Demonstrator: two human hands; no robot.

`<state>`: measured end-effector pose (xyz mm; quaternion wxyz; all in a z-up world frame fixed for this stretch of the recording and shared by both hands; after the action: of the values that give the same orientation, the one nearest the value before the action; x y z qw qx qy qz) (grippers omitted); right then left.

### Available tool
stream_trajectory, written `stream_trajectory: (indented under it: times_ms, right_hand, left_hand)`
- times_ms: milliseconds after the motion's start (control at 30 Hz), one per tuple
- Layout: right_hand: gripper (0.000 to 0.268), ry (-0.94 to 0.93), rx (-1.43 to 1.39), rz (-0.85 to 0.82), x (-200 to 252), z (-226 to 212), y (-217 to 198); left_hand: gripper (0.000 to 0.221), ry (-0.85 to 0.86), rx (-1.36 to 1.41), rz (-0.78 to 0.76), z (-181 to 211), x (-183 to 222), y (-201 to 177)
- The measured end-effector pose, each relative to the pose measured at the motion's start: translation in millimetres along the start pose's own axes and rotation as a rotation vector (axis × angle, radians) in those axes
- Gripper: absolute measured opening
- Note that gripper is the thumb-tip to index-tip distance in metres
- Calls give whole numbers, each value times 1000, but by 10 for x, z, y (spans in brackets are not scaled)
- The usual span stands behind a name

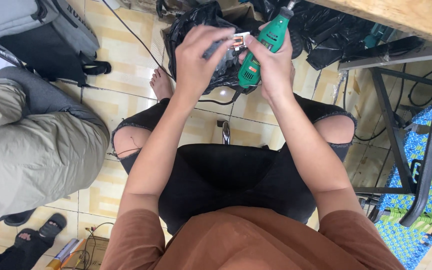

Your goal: Polishing a small electronic component using a handheld rotary tool at a repair bench

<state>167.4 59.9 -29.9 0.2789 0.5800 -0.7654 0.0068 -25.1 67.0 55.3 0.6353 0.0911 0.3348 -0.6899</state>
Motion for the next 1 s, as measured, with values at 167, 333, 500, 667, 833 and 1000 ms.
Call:
stream_trajectory:
  times_ms: [167,333,500,667,833,1000]
  right_hand:
    - [38,-88,19,-64,22,-60,21]
    - [37,-85,43,-64,52,-103,49]
    - [37,-43,22,-63,57,-72,61]
    - [37,-57,33,-48,22,-60,35]
    - [37,-40,36,-42,30,-76,50]
    - [38,-22,34,-37,22,-45,28]
  left_hand:
    - [20,75,-65,-52,10,37,126]
    - [31,50,-65,-27,-13,70,132]
    - [20,84,-10,42,57,22,94]
    - [13,82,24,-59,49,22,157]
    - [18,39,45,-23,21,19,128]
    - [20,-104,150,84,-154,60,60]
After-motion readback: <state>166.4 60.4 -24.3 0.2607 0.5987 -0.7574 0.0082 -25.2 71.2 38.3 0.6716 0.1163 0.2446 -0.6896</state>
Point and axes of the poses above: each hand's wrist, its own x-axis away from the middle knuckle, its own y-axis out of the palm, z = x × y, the point moved 8 cm from there along -x, towards the middle knuckle, and after that the axes turned 8 degrees about y, right-handed, at the moved point
